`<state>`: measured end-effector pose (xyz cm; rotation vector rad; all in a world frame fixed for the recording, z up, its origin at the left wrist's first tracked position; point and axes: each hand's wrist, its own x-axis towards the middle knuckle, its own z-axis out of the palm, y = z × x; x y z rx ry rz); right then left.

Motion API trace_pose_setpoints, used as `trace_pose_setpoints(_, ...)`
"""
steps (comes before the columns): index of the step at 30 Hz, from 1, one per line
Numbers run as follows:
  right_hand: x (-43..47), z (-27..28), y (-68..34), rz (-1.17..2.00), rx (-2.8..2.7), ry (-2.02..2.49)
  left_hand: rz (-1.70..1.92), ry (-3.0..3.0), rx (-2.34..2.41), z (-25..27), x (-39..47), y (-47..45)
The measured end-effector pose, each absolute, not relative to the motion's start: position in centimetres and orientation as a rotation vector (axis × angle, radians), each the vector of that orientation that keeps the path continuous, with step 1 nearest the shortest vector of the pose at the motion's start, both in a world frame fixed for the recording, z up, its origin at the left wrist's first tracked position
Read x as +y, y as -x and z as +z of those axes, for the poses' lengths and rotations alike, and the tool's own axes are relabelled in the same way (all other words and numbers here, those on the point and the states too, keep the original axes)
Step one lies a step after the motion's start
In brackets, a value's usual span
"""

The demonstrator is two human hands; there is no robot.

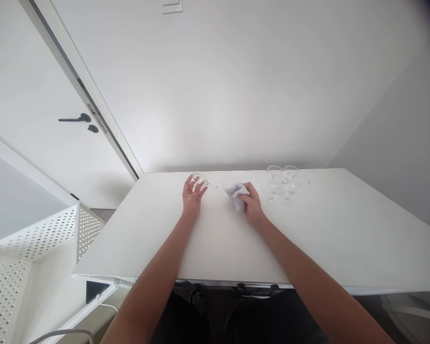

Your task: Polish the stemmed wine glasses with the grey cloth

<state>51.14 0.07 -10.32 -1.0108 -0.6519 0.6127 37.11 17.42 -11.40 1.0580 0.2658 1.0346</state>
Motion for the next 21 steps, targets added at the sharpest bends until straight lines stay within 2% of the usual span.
trace_pose_setpoints(3,0.7,-10.6,-50.8,0.853,-0.662,1.001,1.024,-1.093,0.207,-11.1,17.0,-37.1)
trace_pose_setpoints(5,0.9,-10.8,-50.6,0.897,-0.663,1.007,0.969,-1.159,0.146,-10.9,16.4,-37.2)
trace_pose_setpoints(14,1.1,-12.8,-52.0,0.445,-0.66,1.369,0.892,-1.297,0.082,-10.4,15.2,-37.3)
trace_pose_setpoints(21,1.1,-12.7,-51.9,0.448,-0.773,1.487,0.862,-1.309,0.096,-10.5,15.2,-37.3)
